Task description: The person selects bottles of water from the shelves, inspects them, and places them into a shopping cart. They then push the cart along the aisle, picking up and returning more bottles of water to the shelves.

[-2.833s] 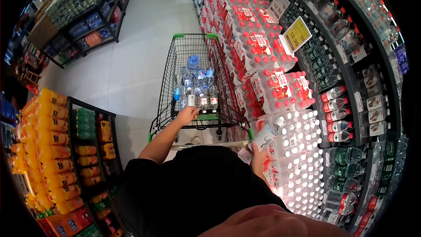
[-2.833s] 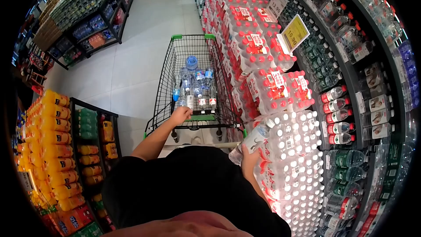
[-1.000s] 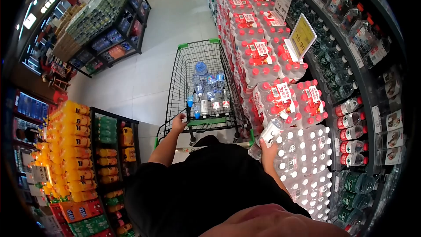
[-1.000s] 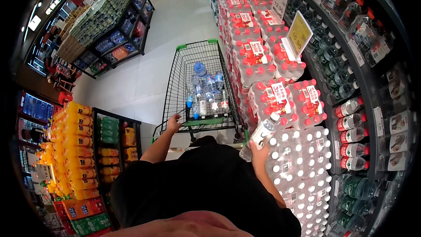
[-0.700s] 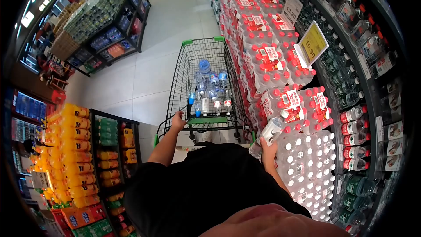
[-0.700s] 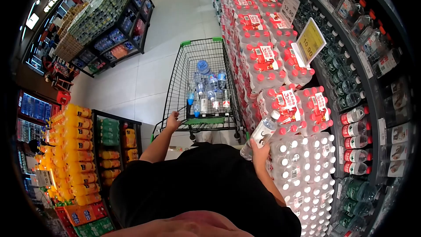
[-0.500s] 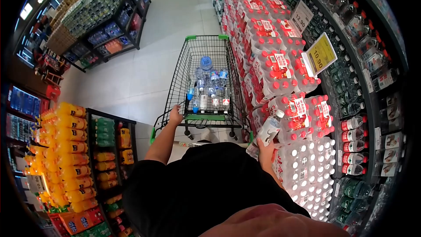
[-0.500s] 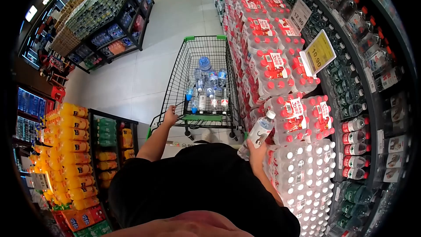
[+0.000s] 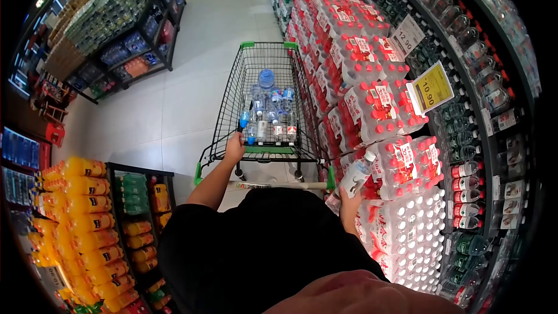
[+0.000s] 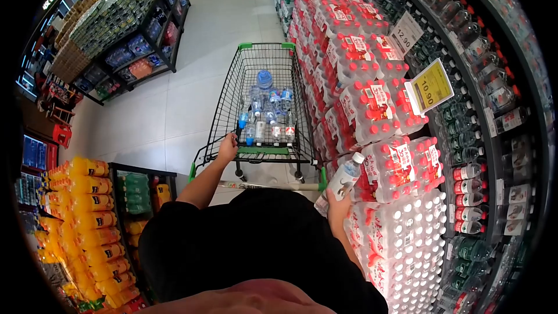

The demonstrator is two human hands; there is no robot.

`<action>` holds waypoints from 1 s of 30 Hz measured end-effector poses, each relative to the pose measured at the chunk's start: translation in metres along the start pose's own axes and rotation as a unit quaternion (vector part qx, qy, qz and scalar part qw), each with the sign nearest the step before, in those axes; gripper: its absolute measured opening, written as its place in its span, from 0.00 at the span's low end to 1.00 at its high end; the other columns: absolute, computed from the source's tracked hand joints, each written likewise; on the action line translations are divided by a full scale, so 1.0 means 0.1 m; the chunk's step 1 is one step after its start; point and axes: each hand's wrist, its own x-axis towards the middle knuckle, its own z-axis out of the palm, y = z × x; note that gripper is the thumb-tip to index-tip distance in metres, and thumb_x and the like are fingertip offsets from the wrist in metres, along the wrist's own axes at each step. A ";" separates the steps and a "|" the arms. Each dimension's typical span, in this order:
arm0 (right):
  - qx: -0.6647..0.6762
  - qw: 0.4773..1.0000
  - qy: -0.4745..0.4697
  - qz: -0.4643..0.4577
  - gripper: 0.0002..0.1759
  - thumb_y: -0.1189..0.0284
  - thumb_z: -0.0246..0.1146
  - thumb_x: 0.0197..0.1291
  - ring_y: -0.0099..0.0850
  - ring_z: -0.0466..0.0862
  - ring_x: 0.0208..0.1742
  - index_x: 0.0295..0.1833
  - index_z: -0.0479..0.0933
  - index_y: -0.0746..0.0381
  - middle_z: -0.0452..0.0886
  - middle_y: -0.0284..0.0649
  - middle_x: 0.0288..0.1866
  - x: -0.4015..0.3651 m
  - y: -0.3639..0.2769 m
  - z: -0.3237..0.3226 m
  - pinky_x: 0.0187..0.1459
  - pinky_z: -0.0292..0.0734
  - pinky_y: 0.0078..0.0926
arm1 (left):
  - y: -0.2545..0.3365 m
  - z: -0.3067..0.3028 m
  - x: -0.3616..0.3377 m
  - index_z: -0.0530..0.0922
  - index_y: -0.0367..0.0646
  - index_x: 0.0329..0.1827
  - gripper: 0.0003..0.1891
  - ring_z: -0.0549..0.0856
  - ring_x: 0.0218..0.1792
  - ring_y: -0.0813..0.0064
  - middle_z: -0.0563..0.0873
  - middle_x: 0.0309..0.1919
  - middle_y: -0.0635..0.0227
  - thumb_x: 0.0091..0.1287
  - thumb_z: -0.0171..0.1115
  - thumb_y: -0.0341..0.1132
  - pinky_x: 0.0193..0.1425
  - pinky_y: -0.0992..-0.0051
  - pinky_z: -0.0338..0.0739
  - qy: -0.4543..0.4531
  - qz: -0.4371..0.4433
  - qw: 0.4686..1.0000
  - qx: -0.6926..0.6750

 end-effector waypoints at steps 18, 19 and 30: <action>0.121 0.986 0.105 0.045 0.25 0.66 0.71 0.57 0.34 0.83 0.44 0.53 0.75 0.71 0.84 0.45 0.44 -0.32 0.03 0.18 0.49 0.78 0.33 | -0.26 -0.06 0.65 0.72 0.45 0.56 0.26 0.78 0.51 0.46 0.77 0.51 0.51 0.54 0.54 0.14 0.52 0.56 0.74 0.000 0.107 0.990 0.096; 0.137 0.982 0.111 0.060 0.24 0.66 0.72 0.56 0.33 0.84 0.44 0.52 0.76 0.71 0.84 0.44 0.44 -0.34 -0.21 0.17 0.49 0.78 0.33 | -0.31 -0.04 0.69 0.71 0.44 0.56 0.22 0.80 0.46 0.49 0.79 0.47 0.52 0.59 0.54 0.17 0.49 0.57 0.75 0.012 0.143 0.983 0.115; 0.149 0.968 0.194 0.053 0.27 0.66 0.76 0.52 0.30 0.85 0.45 0.54 0.77 0.68 0.86 0.42 0.45 -0.28 0.03 -0.14 0.50 0.78 0.30 | 0.25 0.31 1.01 0.79 0.38 0.41 0.13 0.73 0.30 0.80 0.77 0.29 0.70 0.77 0.50 0.38 0.36 0.75 0.69 0.013 0.061 0.984 -0.166</action>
